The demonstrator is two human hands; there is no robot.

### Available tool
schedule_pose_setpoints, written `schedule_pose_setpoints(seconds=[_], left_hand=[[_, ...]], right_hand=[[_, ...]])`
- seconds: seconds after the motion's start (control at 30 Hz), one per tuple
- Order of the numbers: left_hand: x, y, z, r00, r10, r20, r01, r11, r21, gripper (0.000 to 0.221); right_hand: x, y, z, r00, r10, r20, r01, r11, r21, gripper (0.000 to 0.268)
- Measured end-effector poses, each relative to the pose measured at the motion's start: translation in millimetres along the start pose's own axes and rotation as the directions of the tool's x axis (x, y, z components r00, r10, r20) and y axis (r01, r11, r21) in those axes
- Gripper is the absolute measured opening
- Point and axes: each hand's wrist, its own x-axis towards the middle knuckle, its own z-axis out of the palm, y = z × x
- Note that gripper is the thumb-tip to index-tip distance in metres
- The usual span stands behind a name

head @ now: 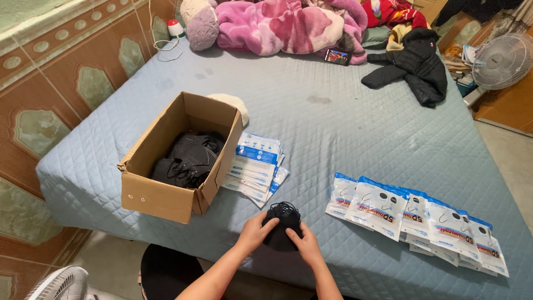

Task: Packing black face masks and small white packets into a cardboard box while sitting on a bed.

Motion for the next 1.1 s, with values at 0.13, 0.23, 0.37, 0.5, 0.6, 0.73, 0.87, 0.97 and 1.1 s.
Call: schedule_pose_setpoints(seconds=[0.13, 0.23, 0.37, 0.5, 0.6, 0.73, 0.87, 0.97, 1.1], left_hand=[[-4, -6, -4, 1.0, -0.016, 0.001, 0.016, 0.996, -0.083, 0.039], [-11, -6, -11, 1.0, 0.005, -0.003, -0.005, 0.998, -0.057, 0.044], [-30, 12, -27, 0.97, 0.209, -0.121, -0.179, 0.959, 0.221, 0.043], [-44, 37, -42, 0.747, 0.655, 0.112, -0.66, 0.71, 0.245, 0.039], [-45, 26, -36, 0.735, 0.619, 0.278, -0.678, 0.668, 0.306, 0.058], [-52, 47, -65, 0.852, 0.431, 0.297, -0.479, 0.871, 0.112, 0.066], [-48, 36, -76, 0.858, 0.027, 0.513, -0.012, 0.999, -0.034, 0.103], [-38, 17, -79, 0.808, -0.002, 0.59, 0.11, 0.983, -0.149, 0.087], [-27, 8, -89, 0.839, -0.086, 0.537, 0.24, 0.945, -0.223, 0.055]], right_hand=[[-15, -31, 10, 0.989, 0.14, 0.053, -0.149, 0.949, 0.277, 0.041], [-18, -36, 17, 0.986, 0.146, 0.08, -0.167, 0.873, 0.458, 0.037], [-15, -40, 18, 0.973, 0.23, 0.01, -0.213, 0.881, 0.423, 0.03], [-10, -29, 18, 0.988, 0.155, -0.015, -0.154, 0.986, 0.064, 0.017], [-18, -42, 27, 0.978, 0.15, 0.143, -0.158, 0.986, 0.045, 0.012], [-27, -73, 28, 0.951, 0.11, 0.288, -0.105, 0.994, -0.031, 0.015], [-26, -77, 33, 0.919, 0.112, 0.377, -0.082, 0.992, -0.095, 0.016], [-14, -79, 39, 0.896, 0.055, 0.441, 0.004, 0.991, -0.132, 0.02], [6, -84, 52, 0.94, 0.071, 0.333, 0.038, 0.95, -0.31, 0.015]])
